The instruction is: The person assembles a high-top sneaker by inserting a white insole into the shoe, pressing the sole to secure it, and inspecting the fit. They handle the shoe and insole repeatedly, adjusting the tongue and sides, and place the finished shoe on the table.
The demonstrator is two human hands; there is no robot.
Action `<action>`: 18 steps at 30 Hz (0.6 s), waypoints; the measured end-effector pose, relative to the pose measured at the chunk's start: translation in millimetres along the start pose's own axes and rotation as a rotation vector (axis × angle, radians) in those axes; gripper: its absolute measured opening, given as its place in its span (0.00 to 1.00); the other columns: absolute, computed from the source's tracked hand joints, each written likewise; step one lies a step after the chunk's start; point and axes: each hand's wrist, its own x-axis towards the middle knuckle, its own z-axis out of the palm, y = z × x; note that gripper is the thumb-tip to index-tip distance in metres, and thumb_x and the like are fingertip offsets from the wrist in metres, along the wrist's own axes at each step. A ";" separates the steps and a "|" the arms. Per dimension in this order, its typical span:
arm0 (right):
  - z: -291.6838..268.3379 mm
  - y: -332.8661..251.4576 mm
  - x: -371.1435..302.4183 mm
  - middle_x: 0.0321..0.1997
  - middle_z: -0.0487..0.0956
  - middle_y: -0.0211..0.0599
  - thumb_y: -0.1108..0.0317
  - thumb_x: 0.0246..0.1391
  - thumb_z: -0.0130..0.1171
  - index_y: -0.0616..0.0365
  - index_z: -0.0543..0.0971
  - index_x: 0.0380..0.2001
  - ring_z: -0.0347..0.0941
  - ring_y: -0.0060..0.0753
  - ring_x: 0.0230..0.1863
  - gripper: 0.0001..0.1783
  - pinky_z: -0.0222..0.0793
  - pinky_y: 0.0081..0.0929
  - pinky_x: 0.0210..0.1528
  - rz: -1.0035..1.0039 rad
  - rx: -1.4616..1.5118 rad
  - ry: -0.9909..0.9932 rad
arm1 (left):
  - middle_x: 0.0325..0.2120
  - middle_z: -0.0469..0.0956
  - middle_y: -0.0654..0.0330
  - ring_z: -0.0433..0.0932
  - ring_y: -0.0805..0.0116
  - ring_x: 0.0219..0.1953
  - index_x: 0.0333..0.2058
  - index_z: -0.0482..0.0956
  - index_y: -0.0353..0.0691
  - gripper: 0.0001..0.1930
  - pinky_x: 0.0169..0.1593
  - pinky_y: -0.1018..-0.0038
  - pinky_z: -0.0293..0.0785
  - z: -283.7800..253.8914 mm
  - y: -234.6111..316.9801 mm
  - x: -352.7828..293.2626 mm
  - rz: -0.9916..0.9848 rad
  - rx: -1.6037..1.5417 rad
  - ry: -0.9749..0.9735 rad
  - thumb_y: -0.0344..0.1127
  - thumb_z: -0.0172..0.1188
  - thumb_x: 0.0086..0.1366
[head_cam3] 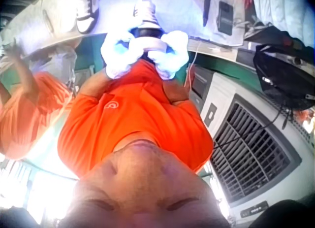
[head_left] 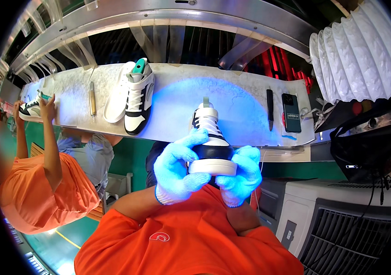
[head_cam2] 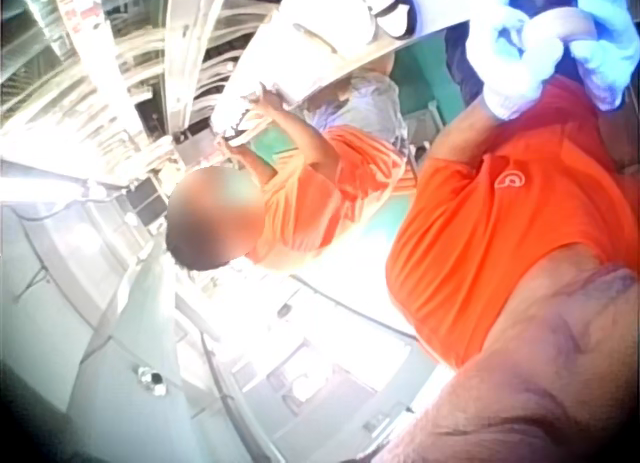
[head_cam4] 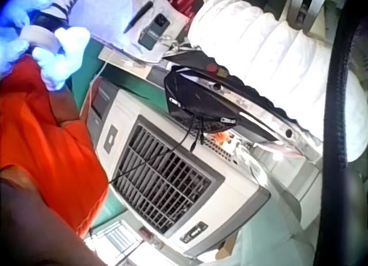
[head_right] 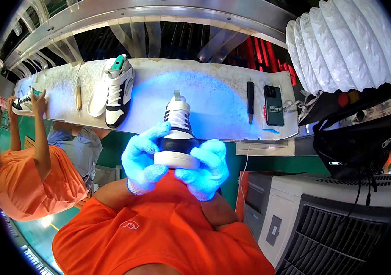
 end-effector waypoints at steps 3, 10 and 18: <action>-0.6 1.0 -0.2 0.43 0.75 0.33 0.53 0.48 0.88 0.57 0.85 0.52 0.70 0.34 0.41 0.33 0.70 0.33 0.42 -0.009 0.022 -0.005 | 0.65 0.77 0.35 0.74 0.41 0.72 0.45 0.76 0.36 0.23 0.76 0.48 0.65 -0.3 0.9 1.8 0.000 -0.015 -0.008 0.34 0.83 0.61; 1.0 0.6 0.6 0.43 0.75 0.34 0.56 0.47 0.88 0.57 0.85 0.51 0.70 0.35 0.41 0.31 0.70 0.35 0.41 -0.035 -0.009 -0.005 | 0.64 0.78 0.35 0.75 0.42 0.71 0.46 0.77 0.36 0.24 0.76 0.48 0.67 -3.3 -1.9 1.4 0.001 -0.036 -0.008 0.32 0.84 0.59; 1.4 -2.4 -1.2 0.43 0.74 0.33 0.57 0.50 0.87 0.57 0.85 0.49 0.70 0.34 0.41 0.28 0.69 0.32 0.42 0.017 -0.002 -0.001 | 0.64 0.78 0.34 0.78 0.43 0.68 0.45 0.76 0.36 0.24 0.75 0.48 0.69 -5.7 0.0 2.8 0.000 -0.012 -0.012 0.32 0.84 0.59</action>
